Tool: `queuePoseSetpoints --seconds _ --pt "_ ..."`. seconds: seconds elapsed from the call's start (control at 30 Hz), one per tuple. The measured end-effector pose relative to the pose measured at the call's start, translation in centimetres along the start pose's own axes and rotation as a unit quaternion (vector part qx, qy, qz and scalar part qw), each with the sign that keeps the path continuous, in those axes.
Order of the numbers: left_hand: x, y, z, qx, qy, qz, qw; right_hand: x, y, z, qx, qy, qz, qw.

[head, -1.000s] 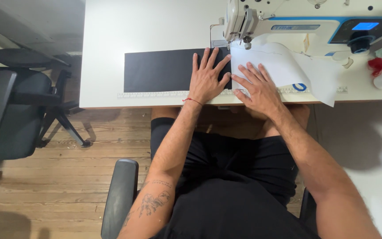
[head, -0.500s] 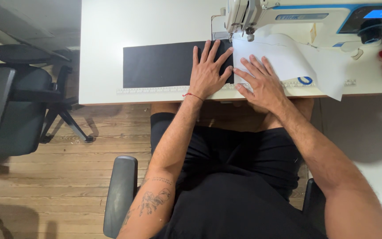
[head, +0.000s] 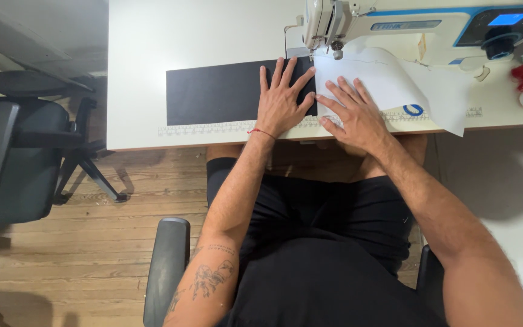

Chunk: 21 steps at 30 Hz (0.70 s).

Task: Aligning a paper template on a piece of leather and cutting it to shape with scissors

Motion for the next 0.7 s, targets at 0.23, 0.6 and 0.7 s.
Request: queuePoseSetpoints --seconds 0.23,0.6,0.7 --pt "0.7 -0.7 0.7 0.0 -0.014 -0.013 1.0 -1.4 -0.8 5.4 0.013 -0.085 -0.01 0.996" --pt "0.4 -0.6 1.1 -0.019 0.046 0.025 0.998 -8.3 -7.7 9.0 -0.088 -0.184 -0.15 0.967" --pt "0.5 -0.6 1.2 -0.021 0.05 0.023 0.998 -8.5 -8.3 8.3 -0.084 -0.197 -0.145 0.966"
Point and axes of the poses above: each hand's wrist, its own x-axis towards the middle knuckle, its own z-axis out of the back of the hand, y = z × x, the point moved 3 cm from there along x, towards the middle knuckle, and after that the axes turned 5 degrees about -x, right-handed, at the moved point
